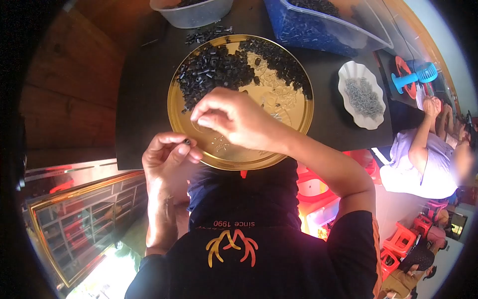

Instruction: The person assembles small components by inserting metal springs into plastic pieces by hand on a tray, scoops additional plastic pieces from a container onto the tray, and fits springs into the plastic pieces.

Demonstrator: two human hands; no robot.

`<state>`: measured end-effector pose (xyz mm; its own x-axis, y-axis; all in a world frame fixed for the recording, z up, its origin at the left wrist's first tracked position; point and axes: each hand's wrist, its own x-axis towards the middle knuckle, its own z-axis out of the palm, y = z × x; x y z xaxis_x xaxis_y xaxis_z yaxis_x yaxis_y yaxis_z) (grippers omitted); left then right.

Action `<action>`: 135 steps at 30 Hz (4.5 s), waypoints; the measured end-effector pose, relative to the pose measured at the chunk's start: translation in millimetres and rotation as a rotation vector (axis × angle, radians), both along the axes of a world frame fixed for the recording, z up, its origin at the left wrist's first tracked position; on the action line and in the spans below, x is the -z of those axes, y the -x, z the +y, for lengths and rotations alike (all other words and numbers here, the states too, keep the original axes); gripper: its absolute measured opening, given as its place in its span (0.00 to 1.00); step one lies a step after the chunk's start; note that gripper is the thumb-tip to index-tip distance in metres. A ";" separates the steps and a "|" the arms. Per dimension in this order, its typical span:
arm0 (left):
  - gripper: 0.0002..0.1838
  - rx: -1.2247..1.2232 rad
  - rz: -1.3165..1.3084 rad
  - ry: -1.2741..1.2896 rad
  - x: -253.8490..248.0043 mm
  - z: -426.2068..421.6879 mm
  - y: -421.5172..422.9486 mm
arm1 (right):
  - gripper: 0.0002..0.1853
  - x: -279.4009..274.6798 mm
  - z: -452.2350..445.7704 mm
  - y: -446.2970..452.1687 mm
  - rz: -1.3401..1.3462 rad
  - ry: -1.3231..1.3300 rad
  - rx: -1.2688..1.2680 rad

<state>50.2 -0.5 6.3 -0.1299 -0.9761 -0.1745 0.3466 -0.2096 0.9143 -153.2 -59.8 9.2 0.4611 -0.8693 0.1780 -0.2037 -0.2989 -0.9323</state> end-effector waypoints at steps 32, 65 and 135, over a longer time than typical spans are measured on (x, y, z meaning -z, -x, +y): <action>0.05 0.219 -0.074 0.108 1.0 -26.3 30.3 | 0.08 -38.2 17.9 26.5 0.056 -0.591 0.144; 0.10 0.192 -0.557 0.937 -26.1 -46.3 39.6 | 0.16 -12.3 15.8 47.7 -0.590 -0.783 -0.239; 0.11 0.210 -0.687 1.036 -43.0 -51.1 45.9 | 0.19 3.6 26.7 44.4 -0.883 -0.806 -0.291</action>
<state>4.3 -51.6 49.3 -0.4850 -0.6667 0.5659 -0.2180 0.7189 0.6601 -197.6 -33.1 5.6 0.6497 -0.7601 -0.0132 0.5684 0.4972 -0.6555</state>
